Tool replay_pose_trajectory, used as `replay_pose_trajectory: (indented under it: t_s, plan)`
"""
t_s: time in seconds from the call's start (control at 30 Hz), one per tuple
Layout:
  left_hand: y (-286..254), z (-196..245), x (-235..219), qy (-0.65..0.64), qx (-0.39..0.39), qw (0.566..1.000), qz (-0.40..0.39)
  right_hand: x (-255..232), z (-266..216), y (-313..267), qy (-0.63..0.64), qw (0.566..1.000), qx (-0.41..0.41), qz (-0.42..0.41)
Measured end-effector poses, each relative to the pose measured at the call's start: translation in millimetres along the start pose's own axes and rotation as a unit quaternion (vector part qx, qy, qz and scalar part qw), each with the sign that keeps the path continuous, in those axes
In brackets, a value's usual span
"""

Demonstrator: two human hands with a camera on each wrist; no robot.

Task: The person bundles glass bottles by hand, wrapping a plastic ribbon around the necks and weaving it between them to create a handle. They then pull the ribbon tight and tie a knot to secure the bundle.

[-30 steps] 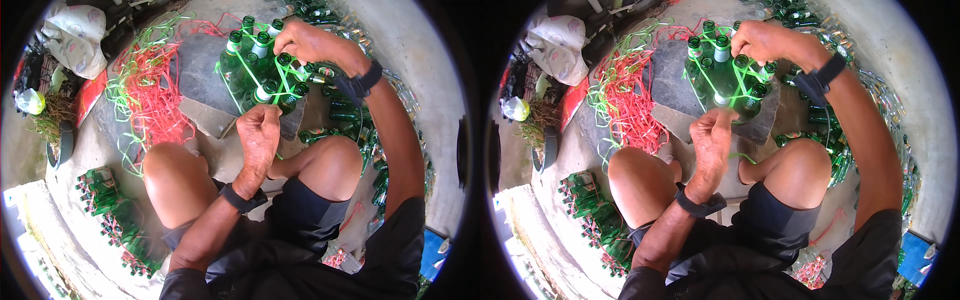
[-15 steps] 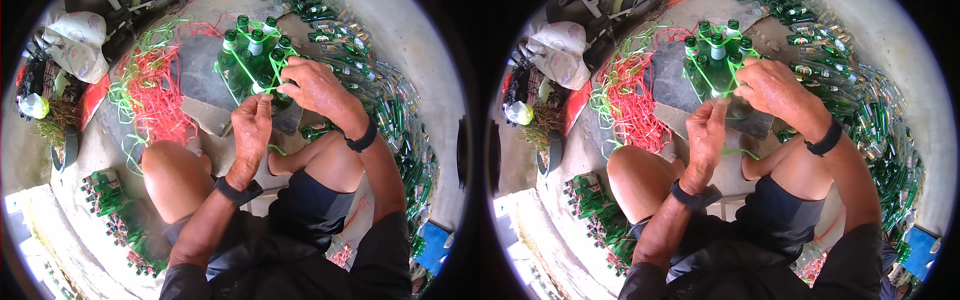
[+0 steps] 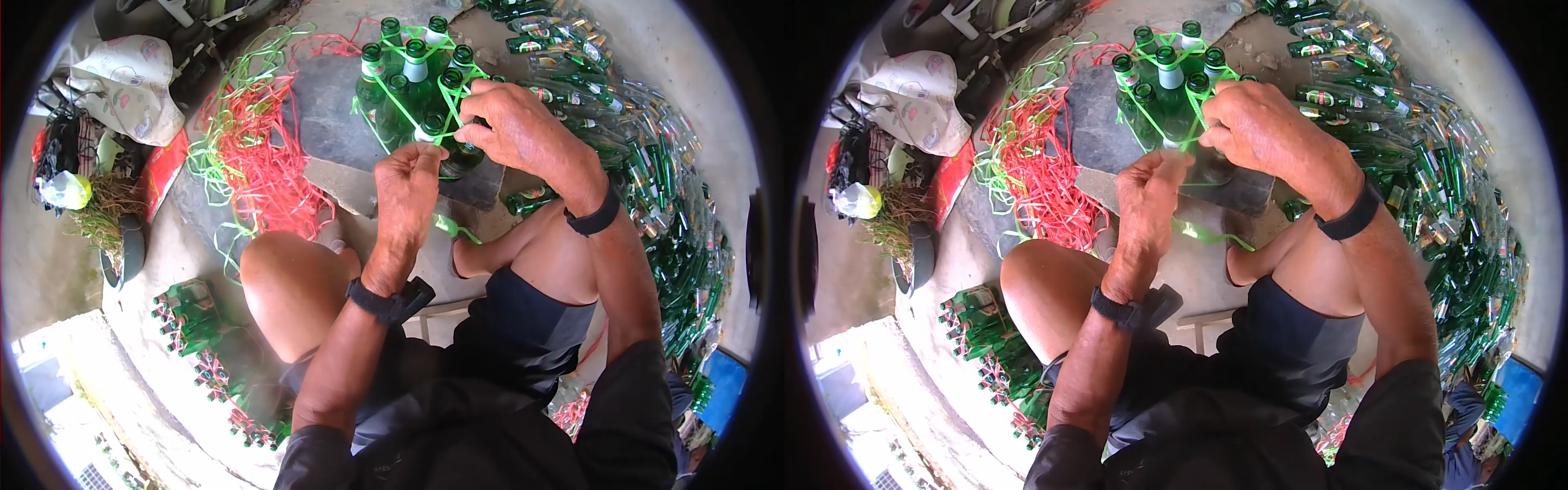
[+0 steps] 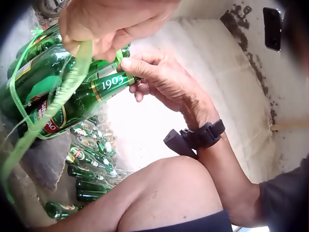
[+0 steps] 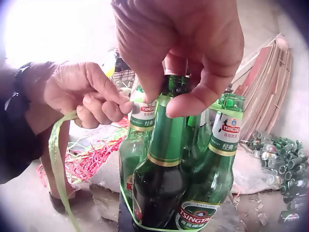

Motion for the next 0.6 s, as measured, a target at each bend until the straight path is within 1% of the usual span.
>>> replay_pose_trajectory:
  t_s: [0.1, 0.17, 0.3, 0.37, 0.5, 0.6]
  plan:
    - [1.5, 0.9, 3.8, -0.015, -0.001, 1.000, 0.018, -1.4, -0.6, 0.6, 0.004, 1.000, -0.002, 0.002]
    - [-0.7, 4.3, 8.0, 0.006, 0.015, 0.999, 0.032, -2.4, -0.7, 0.3, 0.002, 1.000, 0.002, -0.003]
    - [-2.0, 1.1, 11.9, -0.004, 0.018, 0.999, 0.036, -1.9, -1.5, -0.5, 0.002, 1.000, 0.005, -0.005]
    - [0.6, -2.0, 11.8, -0.004, 0.045, 0.998, 0.047, -1.5, -1.6, 1.0, -0.005, 1.000, 0.013, -0.008]
    - [-1.7, 1.4, 7.6, 0.009, 0.048, 0.997, 0.060, 1.4, -1.5, 0.5, -0.002, 1.000, 0.003, 0.013]
    - [-4.6, 2.2, 6.0, 0.021, 0.031, 0.998, 0.059, 2.3, -1.1, 0.3, -0.004, 1.000, -0.003, 0.028]
Point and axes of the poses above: each hand's wrist, its own y-axis towards the middle knuckle, its own x-axis out of the palm, z = x × y, the point moved 2 cm from there along y, towards the middle knuckle, and after that the axes turned 7 degrees about -y, right-handed, at the moved point
